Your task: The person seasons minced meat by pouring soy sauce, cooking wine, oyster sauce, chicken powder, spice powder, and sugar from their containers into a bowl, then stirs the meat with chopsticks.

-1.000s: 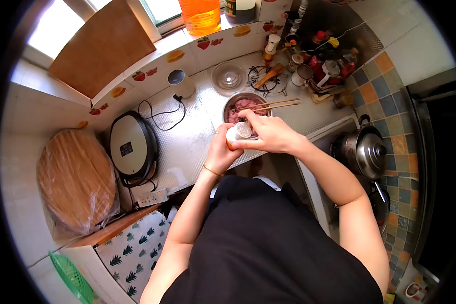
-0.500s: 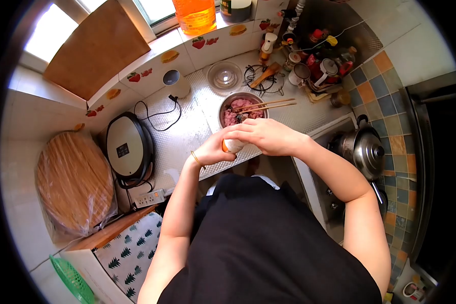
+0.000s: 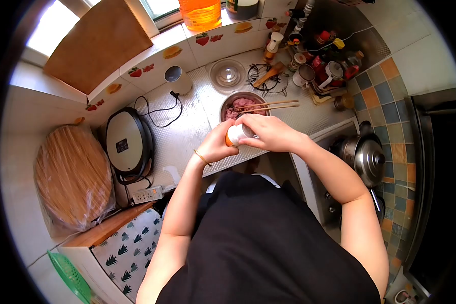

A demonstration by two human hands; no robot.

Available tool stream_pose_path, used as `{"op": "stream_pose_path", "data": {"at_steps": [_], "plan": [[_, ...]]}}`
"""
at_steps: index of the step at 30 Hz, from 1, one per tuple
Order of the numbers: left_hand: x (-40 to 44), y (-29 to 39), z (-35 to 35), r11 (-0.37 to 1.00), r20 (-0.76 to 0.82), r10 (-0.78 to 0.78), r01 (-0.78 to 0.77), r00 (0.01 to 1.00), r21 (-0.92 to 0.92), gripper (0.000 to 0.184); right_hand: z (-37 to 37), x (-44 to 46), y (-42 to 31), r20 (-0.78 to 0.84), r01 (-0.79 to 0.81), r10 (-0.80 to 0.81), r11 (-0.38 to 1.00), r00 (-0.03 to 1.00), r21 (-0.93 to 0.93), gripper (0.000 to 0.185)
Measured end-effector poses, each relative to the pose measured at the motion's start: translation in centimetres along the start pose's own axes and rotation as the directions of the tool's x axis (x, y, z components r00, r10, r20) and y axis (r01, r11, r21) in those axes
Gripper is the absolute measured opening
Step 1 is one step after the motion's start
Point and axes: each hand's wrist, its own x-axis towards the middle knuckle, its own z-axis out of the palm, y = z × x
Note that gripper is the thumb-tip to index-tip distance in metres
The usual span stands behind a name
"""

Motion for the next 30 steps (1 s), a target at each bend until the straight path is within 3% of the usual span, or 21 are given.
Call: {"op": "stream_pose_path", "data": {"at_steps": [3, 6, 8, 10, 11, 13, 16, 19, 20, 24, 27, 28, 30], "plan": [[0.6, -0.7, -0.9, 0.982, 0.182, -0.005, 0.039, 0.983, -0.186, 0.056, -1.1, 0.4, 0.1, 0.175, 0.131, -0.112, 0.986, 0.978, -0.1, 0.046], [0.5, 0.2, -0.9, 0.979, 0.118, -0.012, 0.035, 0.993, -0.198, 0.05, -0.6, 0.4, 0.3, -0.068, 0.222, -0.22, 0.975, 0.973, 0.028, 0.052], [0.5, 0.9, -0.4, 0.992, 0.01, -0.019, 0.02, 1.0, -0.125, 0.05, -1.0, 0.1, -0.4, -0.044, -0.122, 0.125, 0.99, 0.991, 0.065, 0.054], [0.7, 1.6, 0.6, 1.0, -0.139, -0.003, 0.007, 0.99, 0.026, 0.049, -1.3, 0.9, -0.8, 0.037, -0.472, 0.474, 0.861, 0.88, 0.187, 0.057], [1.0, 1.6, 1.6, 0.988, -0.297, 0.115, -0.079, 0.948, 0.133, 0.045, 0.0, 0.9, -0.5, -0.087, -0.426, 0.456, 0.872, 0.886, 0.241, 0.052], [1.5, 1.3, 3.1, 0.984, -0.438, 0.116, -0.043, 0.891, 0.172, 0.045, 1.5, 1.2, -0.4, -0.208, -0.409, 0.438, 0.897, 0.875, 0.166, 0.046], [1.3, 0.8, 3.5, 0.998, -0.376, 0.011, 0.012, 0.926, 0.061, 0.041, 2.4, 1.5, 0.4, -0.208, -0.362, 0.348, 0.932, 0.914, -0.034, 0.045], [1.1, 1.4, 2.9, 0.913, -0.067, -0.204, 0.166, 0.977, -0.373, 0.045, 1.2, 1.1, 0.7, -0.151, -0.166, 0.155, 0.984, 0.976, -0.062, 0.042], [0.7, 2.7, 1.7, 0.811, 0.127, -0.243, 0.273, 0.962, -0.517, 0.045, 0.1, 0.9, 0.5, -0.032, -0.157, 0.158, 0.987, 0.987, 0.024, 0.039], [0.3, 3.1, -0.9, 0.74, 0.441, -0.018, 0.308, 0.897, -0.598, 0.047, -2.8, -0.3, -1.9, 0.195, -0.154, 0.11, 0.962, 0.975, 0.225, 0.031], [1.1, 3.0, -2.6, 0.795, 0.532, 0.049, 0.289, 0.845, -0.533, 0.046, -4.7, 0.3, -2.0, 0.18, 0.097, -0.122, 0.985, 0.976, 0.14, 0.04], [1.2, 3.5, -3.1, 0.787, 0.506, 0.001, 0.311, 0.862, -0.532, 0.045, -5.2, 0.7, -1.8, 0.159, 0.152, -0.179, 0.974, 0.971, 0.171, 0.047], [1.7, 3.3, -3.3, 0.825, 0.447, 0.006, 0.248, 0.895, -0.508, 0.045, -5.7, 1.1, -1.9, -0.024, 0.227, -0.227, 0.95, 0.974, 0.214, 0.052]]}}
